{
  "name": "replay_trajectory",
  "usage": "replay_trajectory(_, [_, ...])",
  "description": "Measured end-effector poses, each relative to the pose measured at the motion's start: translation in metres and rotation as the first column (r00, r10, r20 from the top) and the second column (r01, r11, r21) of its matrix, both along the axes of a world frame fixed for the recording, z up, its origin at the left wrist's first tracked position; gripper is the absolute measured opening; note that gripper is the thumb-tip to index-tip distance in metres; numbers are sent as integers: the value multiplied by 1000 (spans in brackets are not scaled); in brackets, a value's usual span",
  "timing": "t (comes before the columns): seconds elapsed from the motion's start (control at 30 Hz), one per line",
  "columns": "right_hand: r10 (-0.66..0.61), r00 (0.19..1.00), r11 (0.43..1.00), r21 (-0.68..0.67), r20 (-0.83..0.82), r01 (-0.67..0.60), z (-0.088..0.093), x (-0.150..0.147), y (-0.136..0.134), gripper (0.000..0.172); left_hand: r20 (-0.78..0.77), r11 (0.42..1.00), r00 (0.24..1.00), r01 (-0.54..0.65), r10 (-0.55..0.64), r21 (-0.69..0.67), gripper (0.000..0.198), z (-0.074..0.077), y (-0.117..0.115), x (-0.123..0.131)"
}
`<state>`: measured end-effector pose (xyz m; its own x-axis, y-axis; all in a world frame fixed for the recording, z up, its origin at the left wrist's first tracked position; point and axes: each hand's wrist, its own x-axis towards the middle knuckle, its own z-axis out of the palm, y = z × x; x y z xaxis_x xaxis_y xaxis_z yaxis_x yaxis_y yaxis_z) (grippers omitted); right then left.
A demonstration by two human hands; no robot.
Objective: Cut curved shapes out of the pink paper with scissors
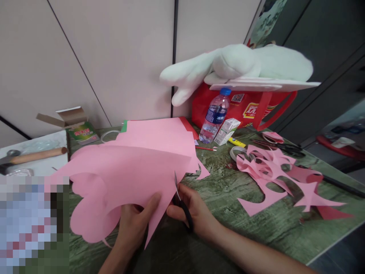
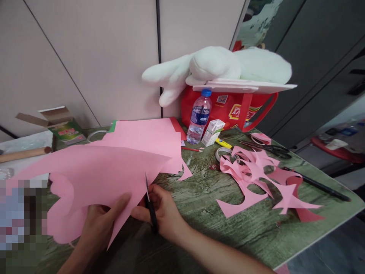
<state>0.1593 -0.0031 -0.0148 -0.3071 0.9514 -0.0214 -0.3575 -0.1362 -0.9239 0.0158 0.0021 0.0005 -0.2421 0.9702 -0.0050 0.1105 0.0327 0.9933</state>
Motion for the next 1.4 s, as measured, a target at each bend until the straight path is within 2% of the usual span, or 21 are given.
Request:
replay_trajectory(0.13, [-16, 1000, 1000, -2, -4, 16, -1, 0, -1, 45, -20, 998, 999, 43, -44, -50, 28, -2, 1, -3])
replay_trajectory(0.3, [-12, 1000, 1000, 4, -23, 12, -2, -1, -1, 44, 28, 1000, 1000, -9, 9, -10, 26, 2, -1, 3])
replay_trajectory(0.47, [-11, 998, 1000, -15, -59, 10, -4, -2, -1, 41, 33, 999, 999, -7, 8, -45, 25, 4, -3, 6])
replay_trajectory(0.83, [-1, 999, 1000, -2, -42, 1, -3, 0, -2, 43, 57, 998, 998, -4, 8, -66, 30, 7, -2, 4])
replay_trajectory(1.0, [-7, 1000, 1000, -3, -4, 7, -1, 1, -2, 43, 76, 996, 997, -27, 34, -88, 39, 10, -3, 5])
replay_trajectory(1.27, [-6, 1000, 1000, 6, 15, 6, -2, 2, -2, 43, 73, 997, 997, 5, 0, -71, 44, 11, -2, 4])
replay_trajectory(1.4, [-7, 1000, 1000, 11, 5, 7, -3, 1, -1, 44, 81, 997, 996, 37, -31, -70, 37, 11, -2, 4])
